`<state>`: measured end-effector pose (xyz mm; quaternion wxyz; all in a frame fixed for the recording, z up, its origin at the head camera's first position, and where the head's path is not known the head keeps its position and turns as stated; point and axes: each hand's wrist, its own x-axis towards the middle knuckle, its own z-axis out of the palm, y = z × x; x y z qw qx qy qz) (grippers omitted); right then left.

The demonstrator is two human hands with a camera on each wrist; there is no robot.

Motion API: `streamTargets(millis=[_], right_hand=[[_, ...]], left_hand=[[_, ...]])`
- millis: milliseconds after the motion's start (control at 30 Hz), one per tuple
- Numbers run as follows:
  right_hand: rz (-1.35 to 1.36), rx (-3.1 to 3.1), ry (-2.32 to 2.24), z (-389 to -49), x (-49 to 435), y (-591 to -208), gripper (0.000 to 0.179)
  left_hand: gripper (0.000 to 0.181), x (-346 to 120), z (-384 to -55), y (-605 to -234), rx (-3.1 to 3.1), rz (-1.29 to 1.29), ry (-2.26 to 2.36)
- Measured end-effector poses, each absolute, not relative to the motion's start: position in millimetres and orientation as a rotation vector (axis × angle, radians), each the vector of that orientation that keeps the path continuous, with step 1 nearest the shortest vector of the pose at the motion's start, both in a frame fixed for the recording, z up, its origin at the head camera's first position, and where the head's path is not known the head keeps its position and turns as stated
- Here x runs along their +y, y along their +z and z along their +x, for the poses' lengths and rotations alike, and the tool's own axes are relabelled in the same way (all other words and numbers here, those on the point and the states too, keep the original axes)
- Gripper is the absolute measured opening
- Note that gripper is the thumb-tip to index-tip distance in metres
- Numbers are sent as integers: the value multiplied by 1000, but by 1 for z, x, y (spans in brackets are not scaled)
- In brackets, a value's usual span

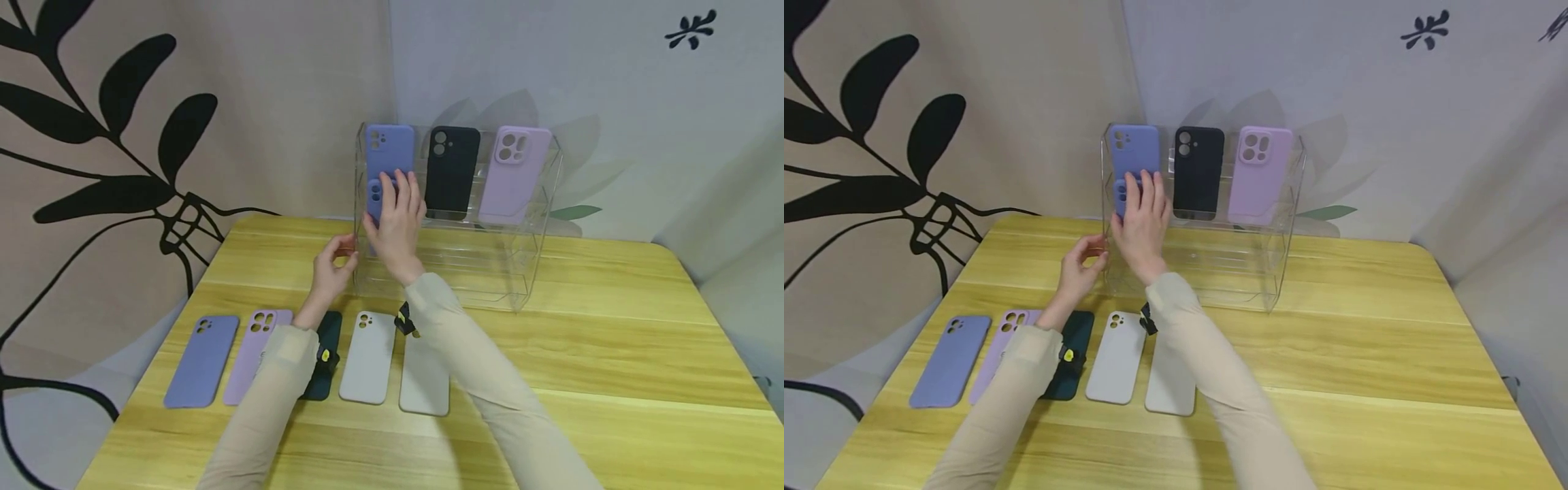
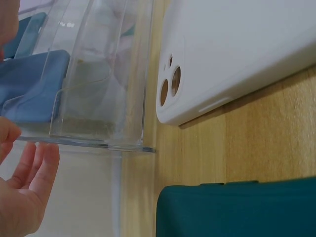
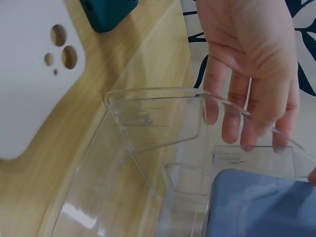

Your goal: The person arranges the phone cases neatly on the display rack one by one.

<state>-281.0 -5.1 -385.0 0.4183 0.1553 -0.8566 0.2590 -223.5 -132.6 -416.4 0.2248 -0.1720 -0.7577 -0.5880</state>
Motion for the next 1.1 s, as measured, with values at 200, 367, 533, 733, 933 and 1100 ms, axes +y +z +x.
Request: streamTargets(millis=[200, 367, 533, 733, 933, 1100], right_hand=[[465, -2091, 710, -276, 13, -383, 72], [530, -1988, 800, -269, 29, -375, 64], [560, -1932, 849, -263, 44, -371, 57], [555, -1892, 855, -256, 59, -369, 57], [566, -1881, 885, -249, 74, -370, 54], [585, -1903, 949, -241, 89, -371, 53]], left_hand=[[26, -132, -223, -416, -2095, -475, -1629], [27, -132, -224, -416, -2086, -484, -1644], [27, -132, -223, -415, -2105, -466, -1640], [27, -133, -221, -412, -2126, -422, -1675], [28, -133, -221, -413, -2142, -404, -1689], [28, -133, -222, -413, -2142, -411, -1689]])
